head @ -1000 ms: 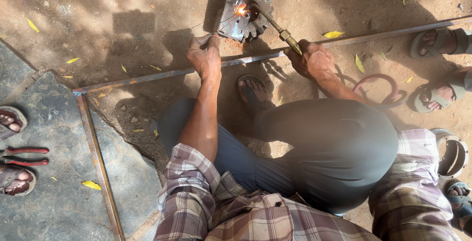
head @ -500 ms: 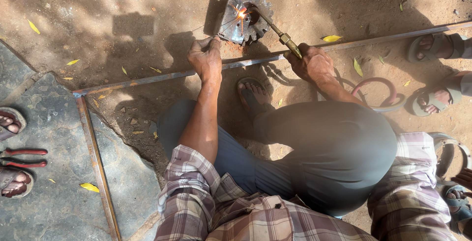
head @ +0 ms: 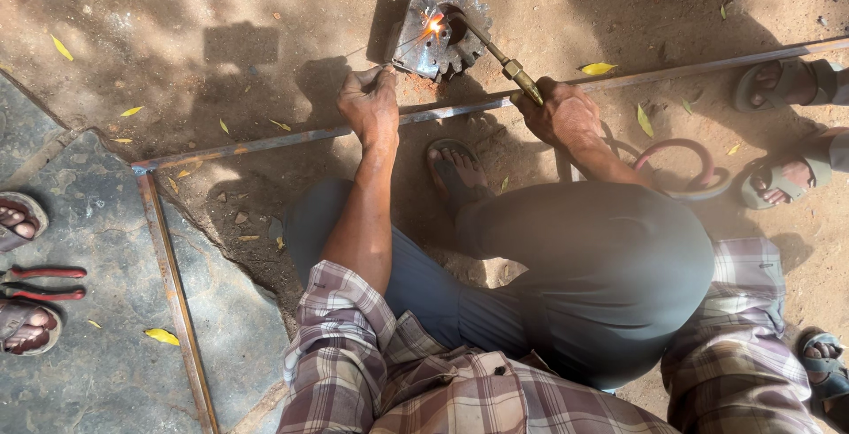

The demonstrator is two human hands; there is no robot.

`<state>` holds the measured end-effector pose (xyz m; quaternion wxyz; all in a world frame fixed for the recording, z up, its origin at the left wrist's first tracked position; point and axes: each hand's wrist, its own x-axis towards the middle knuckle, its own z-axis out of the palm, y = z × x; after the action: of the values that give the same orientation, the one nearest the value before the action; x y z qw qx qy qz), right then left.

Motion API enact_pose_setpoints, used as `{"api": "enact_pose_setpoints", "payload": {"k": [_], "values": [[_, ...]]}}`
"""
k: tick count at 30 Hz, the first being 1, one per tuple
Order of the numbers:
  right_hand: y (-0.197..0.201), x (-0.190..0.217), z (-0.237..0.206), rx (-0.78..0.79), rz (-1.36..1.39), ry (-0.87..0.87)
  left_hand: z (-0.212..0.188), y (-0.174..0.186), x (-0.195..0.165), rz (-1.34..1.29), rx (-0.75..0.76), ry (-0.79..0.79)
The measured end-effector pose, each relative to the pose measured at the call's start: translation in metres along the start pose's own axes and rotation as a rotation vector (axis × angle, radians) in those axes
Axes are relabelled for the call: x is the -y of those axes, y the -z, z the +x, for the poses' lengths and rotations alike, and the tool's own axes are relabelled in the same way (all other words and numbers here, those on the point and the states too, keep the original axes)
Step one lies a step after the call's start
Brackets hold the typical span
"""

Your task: The person crouches on the ground holding a gas torch, directing the flame at a metal piece resting on the ground, producing sparks and glowing hot spots. The other hand steadies a thin wire or rod near the workpiece as the torch flame is moved around the metal.

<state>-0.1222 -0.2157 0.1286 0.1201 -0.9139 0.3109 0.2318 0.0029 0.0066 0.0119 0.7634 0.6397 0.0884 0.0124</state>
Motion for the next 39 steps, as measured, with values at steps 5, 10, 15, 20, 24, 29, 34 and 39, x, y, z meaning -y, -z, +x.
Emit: {"api": "enact_pose_setpoints", "payload": {"k": [5,10,15,20,24,29,34,39], "values": [[-0.001,0.0,0.002,-0.003,-0.033,0.013,0.0,0.0,-0.002,0.013,-0.014,0.004],[-0.006,-0.001,0.004,-0.017,0.014,-0.005,-0.001,0.002,0.001,0.004,-0.034,-0.041],[-0.004,0.001,0.004,-0.11,-0.037,0.072,0.002,0.002,0.003,0.012,-0.071,-0.037],[-0.002,0.004,0.003,0.025,-0.01,-0.048,0.003,0.006,0.004,0.013,-0.039,-0.045],[-0.005,0.001,-0.004,-0.142,0.002,0.105,0.003,0.005,0.005,-0.05,-0.028,0.004],[-0.001,0.004,-0.001,0.023,0.005,-0.008,0.001,0.004,0.002,0.004,-0.046,0.006],[0.0,0.005,-0.002,-0.026,0.003,0.023,0.002,0.003,-0.002,0.012,-0.037,0.029],[-0.001,0.004,-0.006,-0.071,0.032,0.052,0.001,0.005,-0.004,0.001,-0.027,0.043]]}}
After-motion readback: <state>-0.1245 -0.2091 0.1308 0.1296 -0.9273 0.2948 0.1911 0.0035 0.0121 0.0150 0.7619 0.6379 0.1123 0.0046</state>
